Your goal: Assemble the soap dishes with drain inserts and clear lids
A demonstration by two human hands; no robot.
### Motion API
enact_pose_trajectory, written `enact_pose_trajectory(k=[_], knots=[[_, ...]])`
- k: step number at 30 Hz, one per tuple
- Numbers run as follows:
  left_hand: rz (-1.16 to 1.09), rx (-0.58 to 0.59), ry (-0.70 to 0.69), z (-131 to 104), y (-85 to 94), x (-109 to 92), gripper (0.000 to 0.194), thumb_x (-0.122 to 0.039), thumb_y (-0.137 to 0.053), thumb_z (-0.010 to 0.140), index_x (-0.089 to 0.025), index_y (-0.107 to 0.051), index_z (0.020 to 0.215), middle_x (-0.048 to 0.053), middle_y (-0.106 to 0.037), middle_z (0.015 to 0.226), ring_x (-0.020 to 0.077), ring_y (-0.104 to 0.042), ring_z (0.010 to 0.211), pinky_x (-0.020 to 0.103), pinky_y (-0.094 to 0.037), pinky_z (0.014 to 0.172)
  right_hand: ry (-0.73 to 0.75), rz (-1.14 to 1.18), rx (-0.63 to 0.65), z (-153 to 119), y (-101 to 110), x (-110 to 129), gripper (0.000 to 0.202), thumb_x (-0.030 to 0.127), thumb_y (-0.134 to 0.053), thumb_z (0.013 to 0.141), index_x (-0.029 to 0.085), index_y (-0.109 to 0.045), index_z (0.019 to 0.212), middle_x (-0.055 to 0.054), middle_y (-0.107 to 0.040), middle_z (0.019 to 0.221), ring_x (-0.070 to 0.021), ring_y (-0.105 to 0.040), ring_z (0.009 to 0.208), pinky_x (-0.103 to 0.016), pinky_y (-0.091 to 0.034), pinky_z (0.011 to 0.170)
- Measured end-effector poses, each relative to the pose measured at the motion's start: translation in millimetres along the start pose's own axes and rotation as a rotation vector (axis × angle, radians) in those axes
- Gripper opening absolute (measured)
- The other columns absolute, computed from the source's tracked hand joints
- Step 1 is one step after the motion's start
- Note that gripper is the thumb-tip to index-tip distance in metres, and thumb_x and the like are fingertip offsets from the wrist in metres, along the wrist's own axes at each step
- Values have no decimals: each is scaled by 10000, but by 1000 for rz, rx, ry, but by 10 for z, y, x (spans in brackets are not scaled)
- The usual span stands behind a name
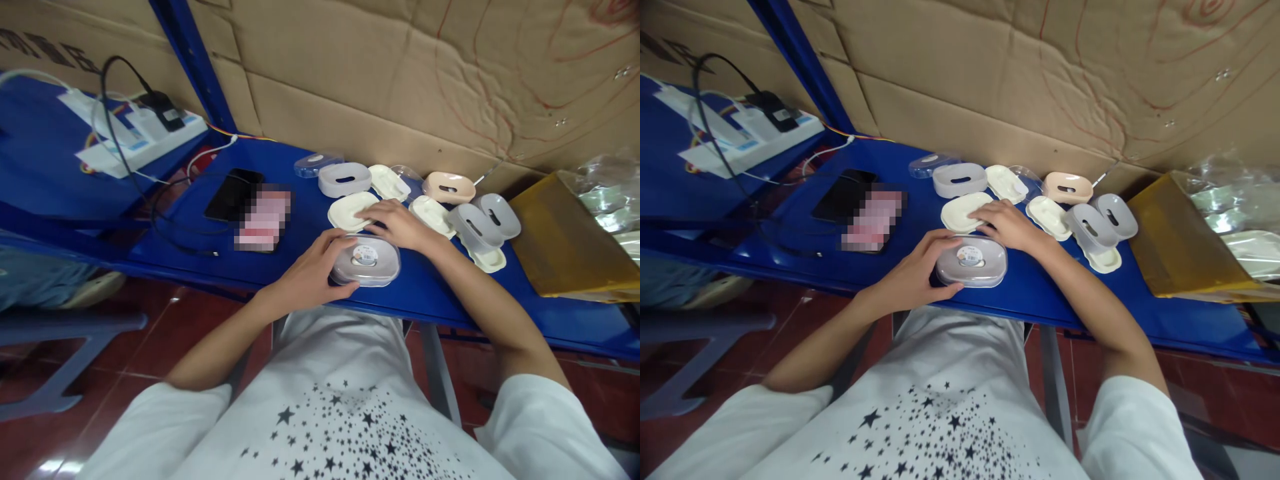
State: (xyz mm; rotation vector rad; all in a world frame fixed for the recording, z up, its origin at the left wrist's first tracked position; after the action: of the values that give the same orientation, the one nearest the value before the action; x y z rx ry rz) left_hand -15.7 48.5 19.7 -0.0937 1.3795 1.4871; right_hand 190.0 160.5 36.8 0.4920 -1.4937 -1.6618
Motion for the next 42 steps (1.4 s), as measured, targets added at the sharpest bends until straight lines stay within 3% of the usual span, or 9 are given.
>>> enact_pose_trajectory(k=[7,13,17,24,30,33,36,39,42], knots=[[-12,-8,-16,2,3,4,734,-357,-802,929,-290,-422,1553,148,-423,1619,340,-488,1547,555,-456,1290,-92,-52,-130,-135,413,-23,483,463,-361,1156,241,-747,1341,-124,-790,1324,-324,-710,1245,-510,-507,1096],[-8,4,-29,-3,-1,9,701,-368,-778,956,-266,-414,1547,157,-434,1616,326,-485,1555,542,-441,1300,-425,-283,-128,-283,539,-670,663,615,-467,1075,174,-596,1553,-244,-573,1614,-515,-529,1449,-752,-403,1146],[13,9,-30,5,-8,20,691,-386,-763,982,-256,-404,1559,169,-438,1626,330,-476,1562,541,-444,1293,-465,-289,-115,-555,539,-906,676,664,-506,1044,216,-606,1541,-216,-574,1625,-490,-519,1477,-756,-380,1175],[314,-73,104,-109,174,-61,612,-468,-800,937,-220,-508,1414,191,-551,1516,430,-598,1406,627,-547,1130,-177,-174,-79,-772,229,-149,519,327,-362,1126,269,-535,1611,-127,-571,1664,-346,-490,1559,-637,-347,1255],[518,-142,268,-244,287,-81,545,-488,-783,926,-206,-549,1329,214,-596,1469,469,-681,1266,627,-607,1010,-129,-204,-32,-756,72,254,414,289,-437,1118,199,-657,1458,-179,-721,1443,-360,-628,1370,-604,-387,1193],[530,-233,294,-151,270,9,566,-547,-690,1005,-200,-532,1423,243,-570,1536,505,-634,1353,659,-587,1039,-168,-152,-63,-965,166,383,372,230,-425,1120,224,-685,1386,-149,-779,1283,-337,-689,1256,-592,-422,1130],[494,-329,231,-40,237,1,653,-531,-634,1055,-226,-442,1599,233,-444,1700,542,-426,1570,754,-431,1206,-130,5,-43,-1201,264,545,389,196,-404,1130,281,-670,1400,-97,-785,1307,-292,-718,1249,-567,-447,1127],[457,-299,81,4,133,-159,701,-417,-615,1083,-264,-339,1709,180,-274,1820,494,-228,1686,761,-240,1325,-169,72,-128,-1429,448,495,306,345,-529,1124,335,-688,1385,-70,-780,1346,-296,-718,1276,-536,-497,1128],[422,-102,-135,-7,-86,-352,569,-319,-576,1111,-275,-442,1663,156,-315,1814,400,-311,1681,666,-283,1354,-480,-240,-350,-1771,710,97,431,487,-584,1085,277,-679,1450,-149,-733,1443,-377,-667,1352,-574,-482,1125]])
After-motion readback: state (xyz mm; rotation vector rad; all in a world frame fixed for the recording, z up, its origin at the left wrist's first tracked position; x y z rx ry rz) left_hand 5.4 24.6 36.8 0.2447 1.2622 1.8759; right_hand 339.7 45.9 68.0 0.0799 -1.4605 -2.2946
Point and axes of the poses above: each hand's wrist, its own z-axis towards the middle knuckle, its own y-axis out of the back of the hand, x = y × z, the point moved 5 cm from there along z, towards the middle knuckle
